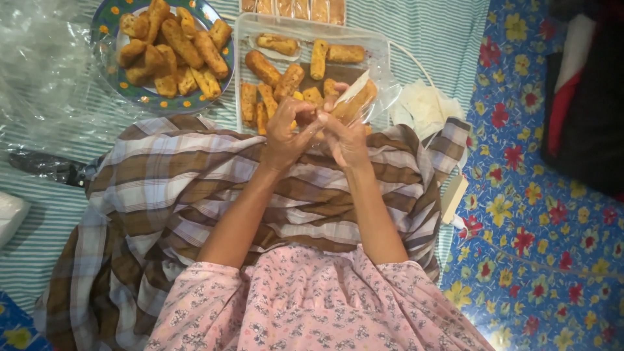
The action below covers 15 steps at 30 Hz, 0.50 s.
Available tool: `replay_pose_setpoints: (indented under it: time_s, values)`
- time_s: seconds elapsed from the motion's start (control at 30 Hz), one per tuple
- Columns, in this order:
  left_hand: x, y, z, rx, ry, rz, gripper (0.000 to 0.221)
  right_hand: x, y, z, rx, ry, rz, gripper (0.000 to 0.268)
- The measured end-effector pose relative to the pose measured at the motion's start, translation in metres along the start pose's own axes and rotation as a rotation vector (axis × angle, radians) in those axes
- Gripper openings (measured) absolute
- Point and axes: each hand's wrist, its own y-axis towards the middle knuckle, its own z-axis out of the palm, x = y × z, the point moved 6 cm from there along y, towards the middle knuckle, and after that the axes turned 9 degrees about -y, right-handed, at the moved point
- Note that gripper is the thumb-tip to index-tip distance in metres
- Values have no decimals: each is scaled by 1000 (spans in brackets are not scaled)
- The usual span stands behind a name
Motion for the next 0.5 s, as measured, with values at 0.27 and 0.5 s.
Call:
replay_pose_setpoints:
  time_s: [0.27,0.5]
  values:
    - [-9,3,-5,16,24,59,17,1,-9,16,46,-38,-37,71]
    - [-19,8,-9,10,30,92,25,44,-21,62,41,-116,-34,46]
